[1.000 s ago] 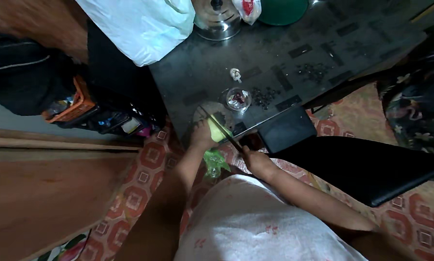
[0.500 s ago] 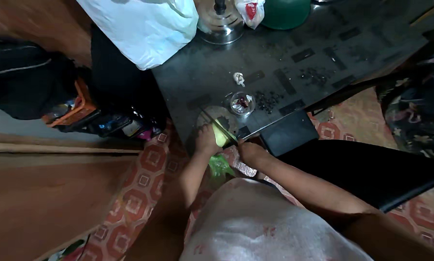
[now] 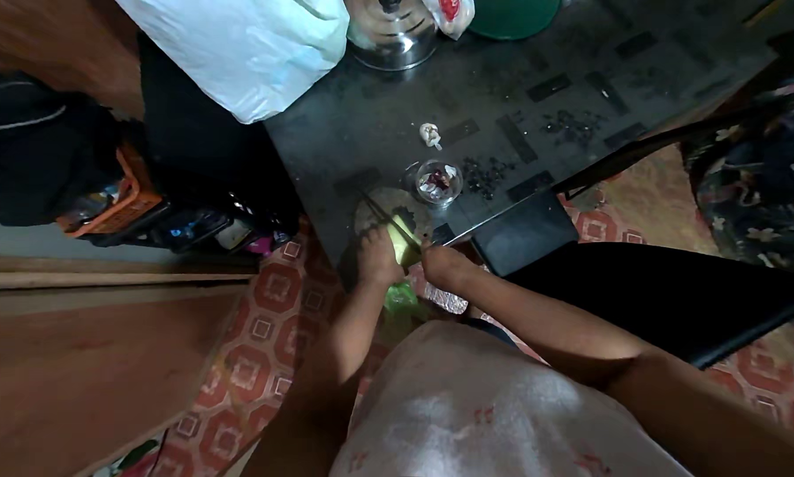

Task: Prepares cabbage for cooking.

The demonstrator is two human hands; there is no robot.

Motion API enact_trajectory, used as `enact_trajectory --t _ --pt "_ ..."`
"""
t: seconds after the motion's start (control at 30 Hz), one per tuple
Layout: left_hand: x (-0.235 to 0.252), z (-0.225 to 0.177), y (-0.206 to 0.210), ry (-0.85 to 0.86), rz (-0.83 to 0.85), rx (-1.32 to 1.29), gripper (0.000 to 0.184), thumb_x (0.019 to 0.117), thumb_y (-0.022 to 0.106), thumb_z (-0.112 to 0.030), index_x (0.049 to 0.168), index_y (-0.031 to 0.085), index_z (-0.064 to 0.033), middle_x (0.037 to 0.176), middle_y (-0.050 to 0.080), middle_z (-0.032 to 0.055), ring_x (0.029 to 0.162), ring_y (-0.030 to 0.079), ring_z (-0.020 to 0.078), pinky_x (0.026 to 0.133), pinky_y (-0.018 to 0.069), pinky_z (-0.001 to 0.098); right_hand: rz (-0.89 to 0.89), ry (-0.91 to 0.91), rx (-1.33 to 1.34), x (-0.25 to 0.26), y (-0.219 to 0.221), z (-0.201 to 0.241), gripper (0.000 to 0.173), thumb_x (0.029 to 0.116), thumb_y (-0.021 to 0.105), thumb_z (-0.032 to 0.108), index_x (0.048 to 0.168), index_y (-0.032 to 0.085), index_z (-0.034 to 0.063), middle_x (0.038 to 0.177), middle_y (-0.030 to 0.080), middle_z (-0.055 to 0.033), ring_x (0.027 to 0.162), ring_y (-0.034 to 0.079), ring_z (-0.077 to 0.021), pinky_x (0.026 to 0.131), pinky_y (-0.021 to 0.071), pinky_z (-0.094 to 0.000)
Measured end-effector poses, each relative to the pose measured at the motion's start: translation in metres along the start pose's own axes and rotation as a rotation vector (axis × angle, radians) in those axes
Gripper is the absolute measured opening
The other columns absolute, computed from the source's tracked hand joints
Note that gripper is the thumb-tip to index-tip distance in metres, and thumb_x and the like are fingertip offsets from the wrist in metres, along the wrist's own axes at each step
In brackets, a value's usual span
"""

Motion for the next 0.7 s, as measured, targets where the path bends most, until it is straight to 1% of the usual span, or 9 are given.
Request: enact_trajectory --t 0.03,0.1,0.23,0.37,0.43,0.5,0.53,0.63,0.7 --pt "-0.001 -0.001 0.001 0.007 0.004 0.002 0.111 0.0646 0.093 -0.019 0.155 0.032 -0.0005 0.153 0.04 0.0267 0.139 0.042 0.0477 0.106 0.0455 0.0607 -0.002 0.005 0.002 -0.006 0.004 -0.005 0.044 0.1089 0.042 0.021 0.146 0.04 -0.003 0.131 0.061 -0.028 0.123 0.062 -0.0437 0.1 0.0505 -0.0599" --pt "0.001 -0.001 0.004 0.018 0.003 0.008 0.112 0.0649 0.094 -0.026 0.155 0.032 -0.0004 0.152 0.041 0.0263 0.139 0.041 0.0468 0.106 0.0451 0.0604 -0.004 0.021 0.02 -0.009 0.012 -0.014 0.044 0.1104 0.04 0.023 0.146 0.04 -0.0024 0.131 0.061 -0.0276 0.124 0.061 -0.0432 0.102 0.0499 -0.0587" --pt "0.003 0.001 0.003 0.011 0.006 0.02 0.116 0.0647 0.095 -0.035 0.156 0.031 -0.0003 0.154 0.039 0.0255 0.141 0.04 0.0454 0.108 0.0439 0.0598 0.0 0.041 0.007 0.007 0.025 -0.016 0.048 0.1072 0.045 0.019 0.149 0.035 -0.0022 0.13 0.062 -0.0277 0.122 0.063 -0.044 0.1 0.0511 -0.0598" --pt "0.003 -0.001 0.006 -0.001 -0.007 0.01 0.117 0.0651 0.095 -0.036 0.156 0.03 -0.0007 0.155 0.038 0.025 0.141 0.04 0.045 0.108 0.0444 0.06 -0.013 0.036 0.024 0.028 0.036 -0.019 0.054 0.1033 0.049 0.013 0.153 0.032 0.0007 0.131 0.062 -0.0273 0.121 0.063 -0.0455 0.097 0.0518 -0.0636" --pt "0.002 0.002 0.005 -0.001 -0.023 -0.006 0.117 0.0644 0.095 -0.037 0.156 0.03 -0.002 0.155 0.038 0.025 0.141 0.041 0.0447 0.108 0.0448 0.0595 -0.033 0.006 0.02 0.028 0.032 -0.019 0.05 0.1044 0.046 0.015 0.152 0.034 0.0021 0.129 0.064 -0.0268 0.119 0.064 -0.0453 0.096 0.052 -0.0642" --pt "0.001 0.004 0.003 0.011 -0.047 -0.05 0.119 0.0638 0.095 -0.038 0.157 0.03 -0.002 0.155 0.038 0.0261 0.141 0.041 0.0452 0.109 0.0443 0.0583 -0.086 -0.049 0.063 0.017 0.021 -0.024 0.045 0.1099 0.039 0.023 0.149 0.04 0.002 0.126 0.064 -0.0271 0.119 0.064 -0.0449 0.098 0.0513 -0.0627" --pt "-0.001 0.006 0.003 0.009 -0.059 -0.075 0.119 0.064 0.095 -0.038 0.157 0.029 -0.0018 0.155 0.038 0.0264 0.14 0.042 0.045 0.11 0.044 0.0571 -0.116 -0.072 0.092 0.008 0.014 -0.027 0.043 0.1113 0.037 0.026 0.147 0.043 0.002 0.124 0.065 -0.0267 0.118 0.065 -0.0438 0.098 0.0516 -0.0608" --pt "-0.005 0.016 0.004 -0.007 -0.118 -0.194 0.12 0.0629 0.094 -0.038 0.157 0.028 -0.0027 0.156 0.039 0.0247 0.14 0.044 0.0418 0.113 0.0427 0.0535 -0.271 -0.119 0.174 -0.013 -0.008 -0.051 0.045 0.1125 0.035 0.035 0.143 0.047 0.0041 0.117 0.068 -0.0242 0.113 0.067 -0.0404 0.097 0.0529 -0.0579" --pt "-0.008 0.024 0.004 -0.017 -0.16 -0.269 0.122 0.0628 0.094 -0.04 0.158 0.027 -0.0035 0.154 0.041 0.0242 0.14 0.045 0.0406 0.113 0.0424 0.0526 -0.406 -0.064 0.222 -0.016 -0.023 -0.082 0.045 0.1123 0.035 0.037 0.139 0.051 0.0041 0.112 0.069 -0.0236 0.108 0.068 -0.0401 0.094 0.0538 -0.0581"
Point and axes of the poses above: each hand's wrist, its own x-axis towards the middle knuckle, its own y-axis out of the palm, z = x × y, the point moved 4 cm from there along x, towards the middle knuckle
